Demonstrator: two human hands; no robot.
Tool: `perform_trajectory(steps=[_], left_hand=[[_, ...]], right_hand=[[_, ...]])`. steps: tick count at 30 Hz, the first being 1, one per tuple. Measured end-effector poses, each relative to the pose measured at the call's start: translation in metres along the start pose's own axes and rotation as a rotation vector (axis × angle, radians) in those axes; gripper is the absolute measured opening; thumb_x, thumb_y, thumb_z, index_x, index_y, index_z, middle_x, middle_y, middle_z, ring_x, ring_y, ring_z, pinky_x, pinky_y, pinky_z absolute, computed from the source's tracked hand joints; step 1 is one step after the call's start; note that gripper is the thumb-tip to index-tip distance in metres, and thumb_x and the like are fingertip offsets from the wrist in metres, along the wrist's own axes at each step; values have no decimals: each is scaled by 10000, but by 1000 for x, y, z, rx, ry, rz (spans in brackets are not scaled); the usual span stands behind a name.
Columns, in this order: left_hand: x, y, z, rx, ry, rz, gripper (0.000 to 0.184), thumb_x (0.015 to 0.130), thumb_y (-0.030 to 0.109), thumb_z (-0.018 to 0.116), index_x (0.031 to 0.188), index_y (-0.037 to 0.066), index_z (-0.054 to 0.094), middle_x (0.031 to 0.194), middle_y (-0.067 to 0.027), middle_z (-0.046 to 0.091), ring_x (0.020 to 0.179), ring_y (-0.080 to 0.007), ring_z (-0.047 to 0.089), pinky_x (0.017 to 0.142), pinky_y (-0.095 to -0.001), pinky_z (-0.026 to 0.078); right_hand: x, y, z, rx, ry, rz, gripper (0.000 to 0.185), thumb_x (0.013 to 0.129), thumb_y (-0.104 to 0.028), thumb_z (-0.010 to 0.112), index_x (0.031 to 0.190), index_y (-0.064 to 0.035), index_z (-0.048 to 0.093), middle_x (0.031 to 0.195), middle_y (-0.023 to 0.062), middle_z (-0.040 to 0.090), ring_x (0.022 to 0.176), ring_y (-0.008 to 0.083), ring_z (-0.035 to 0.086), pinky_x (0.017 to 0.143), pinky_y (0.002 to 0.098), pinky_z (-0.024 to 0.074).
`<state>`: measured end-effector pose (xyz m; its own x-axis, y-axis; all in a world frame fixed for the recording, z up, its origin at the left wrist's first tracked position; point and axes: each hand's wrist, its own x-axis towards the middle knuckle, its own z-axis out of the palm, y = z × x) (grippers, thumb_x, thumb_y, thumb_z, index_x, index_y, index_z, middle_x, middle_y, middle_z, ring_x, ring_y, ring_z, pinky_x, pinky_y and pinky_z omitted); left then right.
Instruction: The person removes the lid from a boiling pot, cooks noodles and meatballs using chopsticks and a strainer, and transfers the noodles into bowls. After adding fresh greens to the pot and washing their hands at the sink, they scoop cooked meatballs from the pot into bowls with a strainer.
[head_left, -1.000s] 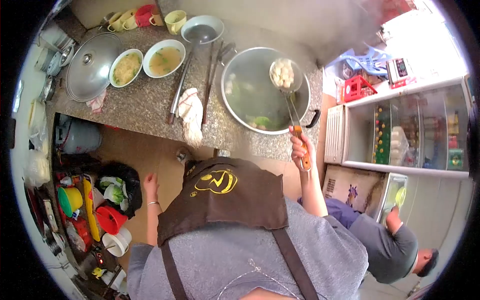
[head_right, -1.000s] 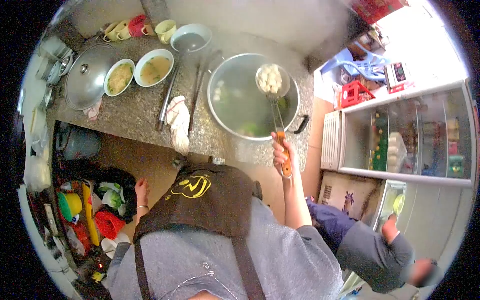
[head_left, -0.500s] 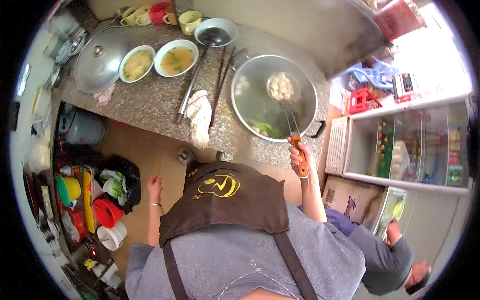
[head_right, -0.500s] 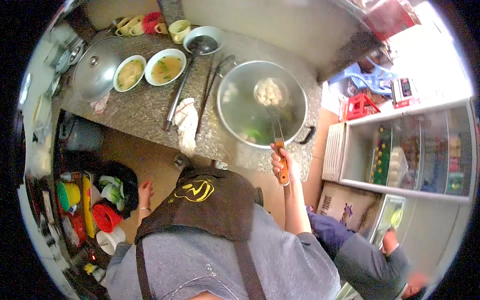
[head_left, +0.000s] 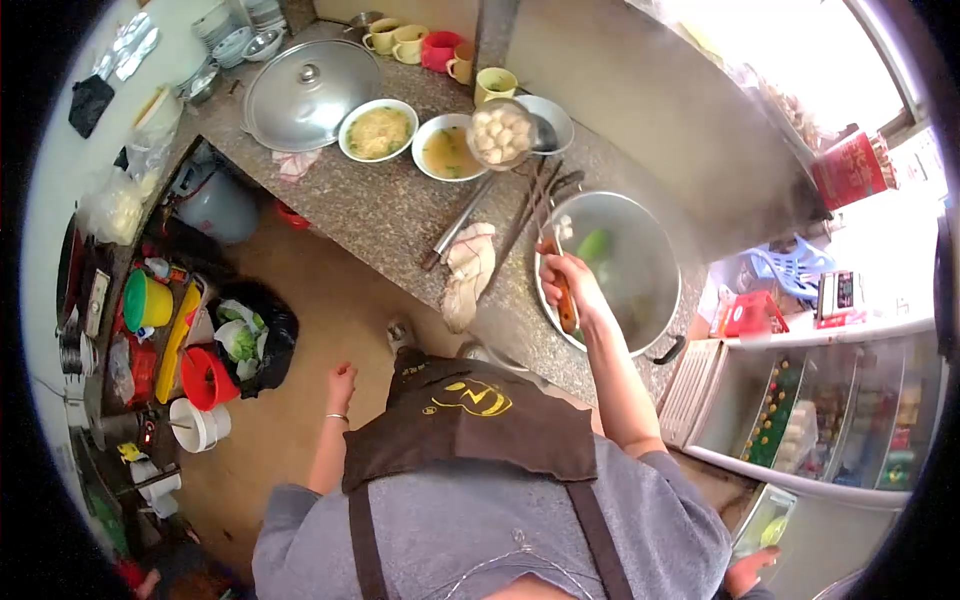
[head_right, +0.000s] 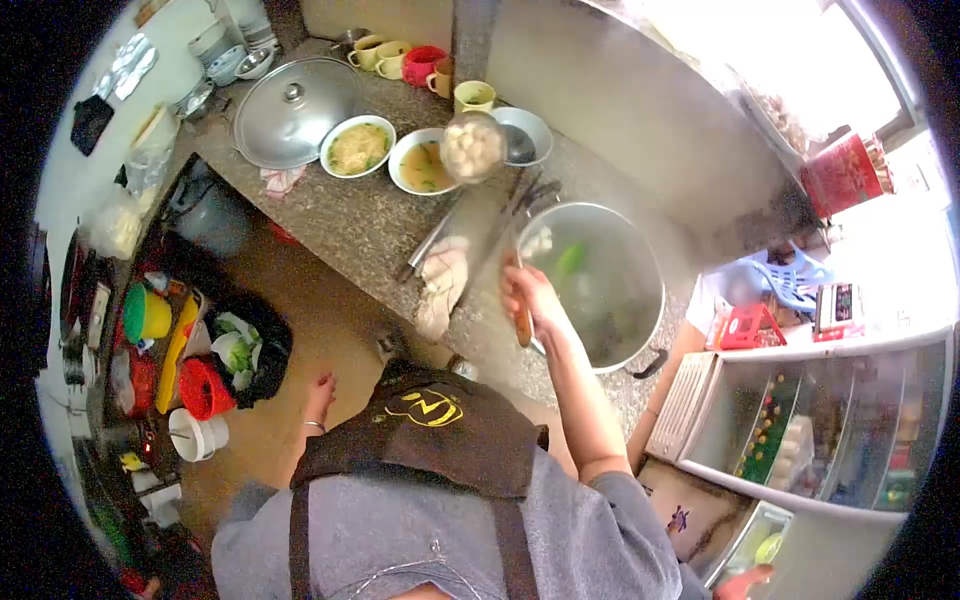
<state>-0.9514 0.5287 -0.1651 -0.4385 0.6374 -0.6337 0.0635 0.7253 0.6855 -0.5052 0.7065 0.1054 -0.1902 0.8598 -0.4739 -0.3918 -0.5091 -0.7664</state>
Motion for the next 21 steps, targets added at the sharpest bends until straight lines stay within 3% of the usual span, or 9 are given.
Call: perform_trajectory(steps=[5,10,11,12,14,15,18,19,21], left_hand=[[-1,-47,-17,-114,87,-11,349,799,240,643,1029,-12,576,795,-32,576,597,-104,493,488,-250,397],[-16,-94,-38,-160,41,-73,233,808,250,643,876,39,572,692,3,520,563,-91,468,460,-245,378],[-20,-95,-42,-208,-33,-96,208,812,251,639,841,58,566,669,14,501,558,-86,463,452,-247,374],[-26,-91,-44,-207,-33,-96,208,812,251,639,841,58,566,669,14,501,558,-86,463,452,-247,374],[-35,-79,-44,-152,-108,-108,178,816,245,633,811,83,559,641,30,481,556,-79,458,447,-245,381],[-34,-76,-40,-141,-113,-107,178,816,245,633,811,83,559,641,30,481,556,-79,458,447,-245,381],[-25,-63,-29,-57,-19,-161,186,820,230,625,896,67,576,654,25,499,547,-79,460,442,-247,387],[-19,-57,-27,-72,-24,-122,223,819,227,624,959,61,574,696,15,522,568,-84,472,455,-248,397],[-7,-56,-22,-82,-41,-82,271,817,223,623,1022,54,572,738,5,545,588,-89,483,468,-249,406]], right_hand=[[63,15,22,-253,21,6,110,833,-149,486,884,-51,486,630,9,454,441,114,415,396,256,344],[89,32,30,-743,133,-236,349,843,-171,513,1157,-18,493,678,52,508,439,121,448,377,276,376],[112,47,9,-996,162,-376,434,830,-176,507,1223,0,451,768,138,591,538,242,568,492,350,471],[112,46,11,-995,162,-376,434,830,-176,507,1223,0,451,768,138,591,538,242,568,492,350,471],[104,44,18,-1187,218,-649,467,819,-175,500,1242,10,427,909,236,611,781,369,620,701,412,495],[92,33,32,-1136,235,-480,477,817,-171,499,1251,10,416,1019,289,575,982,415,563,846,429,442],[72,31,26,-1132,301,-500,484,821,-161,507,1267,1,410,1023,291,569,959,412,574,826,425,452],[57,35,9,-1066,342,-591,511,828,-148,526,1294,2,377,937,233,606,834,353,614,749,390,480],[50,59,-39,-832,349,-594,501,878,-129,492,1333,-9,322,695,74,528,507,148,501,475,282,422]])
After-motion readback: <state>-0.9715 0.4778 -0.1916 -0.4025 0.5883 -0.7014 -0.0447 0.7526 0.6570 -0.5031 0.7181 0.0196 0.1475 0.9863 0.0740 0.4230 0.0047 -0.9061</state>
